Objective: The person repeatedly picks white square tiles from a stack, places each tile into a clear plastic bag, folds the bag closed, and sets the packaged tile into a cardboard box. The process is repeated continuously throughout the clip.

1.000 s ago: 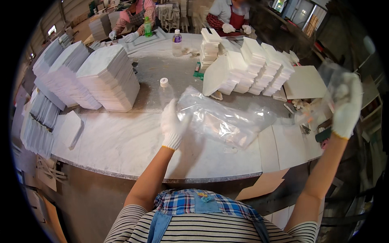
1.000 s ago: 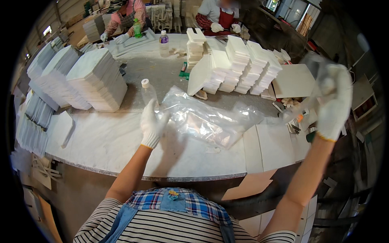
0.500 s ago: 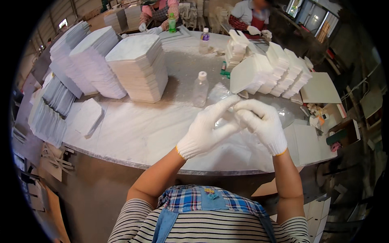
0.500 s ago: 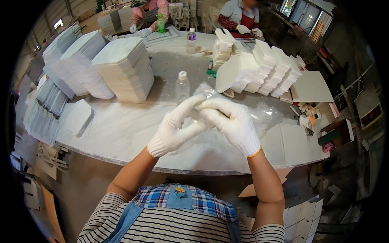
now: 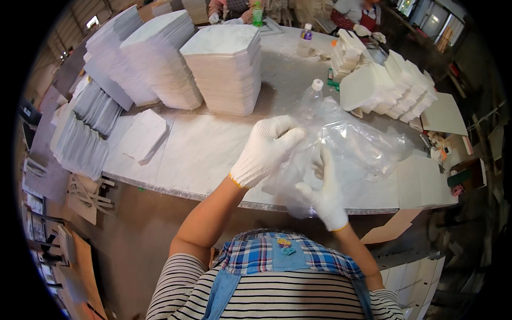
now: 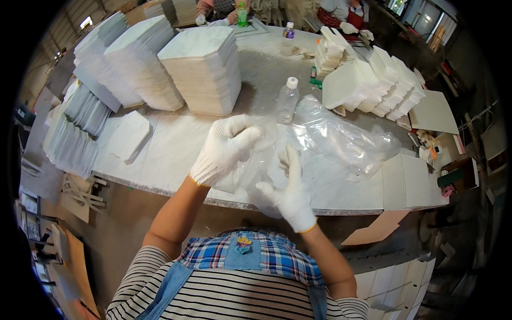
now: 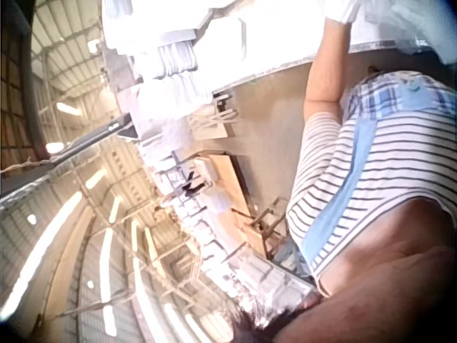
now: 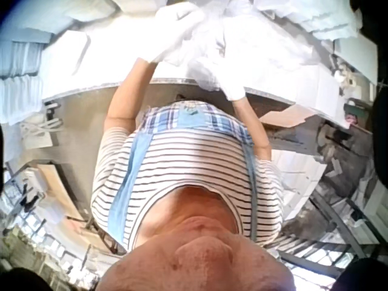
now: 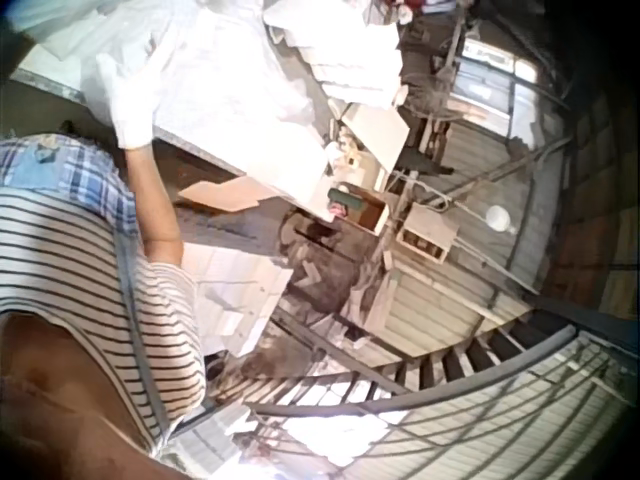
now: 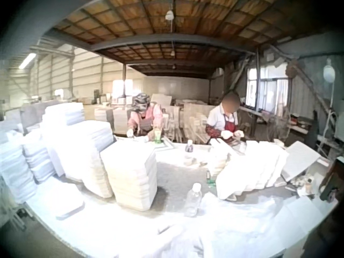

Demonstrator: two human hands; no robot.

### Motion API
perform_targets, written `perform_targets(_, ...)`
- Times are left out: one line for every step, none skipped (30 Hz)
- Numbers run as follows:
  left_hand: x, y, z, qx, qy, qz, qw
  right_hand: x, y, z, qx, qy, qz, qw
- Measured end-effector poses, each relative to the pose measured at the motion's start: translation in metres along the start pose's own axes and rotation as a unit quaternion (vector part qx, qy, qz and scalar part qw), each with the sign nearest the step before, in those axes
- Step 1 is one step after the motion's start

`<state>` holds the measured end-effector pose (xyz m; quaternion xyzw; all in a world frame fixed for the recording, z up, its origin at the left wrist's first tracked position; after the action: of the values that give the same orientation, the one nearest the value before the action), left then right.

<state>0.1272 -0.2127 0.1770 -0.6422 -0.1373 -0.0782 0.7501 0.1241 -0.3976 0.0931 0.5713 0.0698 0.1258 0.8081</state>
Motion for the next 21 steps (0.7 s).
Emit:
perform_targets(-0.001,-0.001,0.003,0.005,-0.003,0.014,1.000,-0.011,-0.011,-0.010,0.001,-0.025,0.000,1.000)
perform_targets(-0.002,0.001,0.008,0.010,-0.015,0.013,1.000,-0.024,-0.012,-0.017,-0.035,-0.079,0.046,0.995)
perform_targets(-0.003,0.002,0.010,0.015,-0.025,0.010,1.000,-0.035,-0.019,-0.022,-0.078,-0.094,0.110,0.986)
perform_targets(-0.004,0.003,0.011,0.020,-0.035,0.008,0.999,-0.045,-0.029,-0.027,-0.120,-0.109,0.174,0.971)
perform_targets(-0.005,0.004,0.011,0.004,-0.045,0.015,0.999,-0.054,-0.030,-0.032,-0.158,-0.127,0.234,0.951)
perform_targets(-0.005,0.005,0.010,-0.012,-0.056,0.023,0.998,-0.057,-0.031,-0.037,-0.141,-0.135,0.263,0.945)
perform_targets(-0.005,0.005,0.008,-0.029,-0.067,0.031,0.997,-0.057,-0.036,-0.046,-0.141,-0.104,0.267,0.948)
perform_targets(-0.005,0.004,0.006,-0.030,-0.080,0.037,0.996,-0.057,-0.040,-0.055,-0.141,-0.075,0.273,0.949)
perform_targets(-0.004,0.003,0.004,-0.031,-0.093,0.042,0.994,-0.059,-0.043,-0.062,-0.140,-0.045,0.278,0.949)
perform_targets(-0.004,0.003,0.001,-0.033,-0.106,0.048,0.993,-0.058,-0.049,-0.071,-0.133,0.015,0.237,0.962)
perform_targets(-0.003,0.004,-0.002,-0.050,-0.115,0.046,0.991,-0.054,-0.052,-0.079,-0.126,0.092,0.150,0.976)
perform_targets(-0.003,0.007,-0.006,-0.068,-0.125,0.044,0.989,-0.053,-0.053,-0.085,-0.117,0.168,0.063,0.977)
perform_targets(-0.004,0.010,-0.009,-0.085,-0.134,0.042,0.986,-0.056,-0.058,-0.093,-0.108,0.243,-0.024,0.964)
perform_targets(-0.002,0.011,-0.014,-0.097,-0.142,0.050,0.984,-0.056,-0.068,-0.100,-0.012,0.243,-0.044,0.969)
perform_targets(-0.001,0.013,-0.019,-0.110,-0.153,0.059,0.980,-0.055,-0.071,-0.108,0.021,0.267,-0.069,0.961)
perform_targets(-0.001,0.016,-0.023,-0.122,-0.163,0.067,0.977,-0.052,-0.071,-0.116,0.053,0.290,-0.093,0.951)
perform_targets(-0.002,0.019,-0.027,-0.132,-0.169,0.071,0.974,-0.048,-0.070,-0.123,0.083,0.314,-0.118,0.938)
perform_targets(-0.006,0.021,-0.030,-0.140,-0.179,0.074,0.971,-0.047,-0.062,-0.124,-0.009,0.368,-0.169,0.914)
perform_targets(-0.010,0.023,-0.033,-0.149,-0.190,0.076,0.968,-0.043,-0.060,-0.132,-0.097,0.382,-0.150,0.907)
perform_targets(-0.013,0.028,-0.041,-0.163,-0.187,0.086,0.965,-0.039,-0.058,-0.140,-0.185,0.393,-0.129,0.892)
perform_targets(-0.016,0.032,-0.053,-0.177,-0.183,0.094,0.963,-0.036,-0.058,-0.145,-0.271,0.397,-0.103,0.871)
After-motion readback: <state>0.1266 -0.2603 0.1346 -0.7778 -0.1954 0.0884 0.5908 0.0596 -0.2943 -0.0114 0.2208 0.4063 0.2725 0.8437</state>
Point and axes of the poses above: each hand's wrist, its own x-axis towards the middle knuckle, its own z-axis out of the back of the hand, y = z × x, the point moved 5 cm from there along x, towards the middle knuckle, and after that the axes turned 13 degrees about -z, right-handed, at the moved point
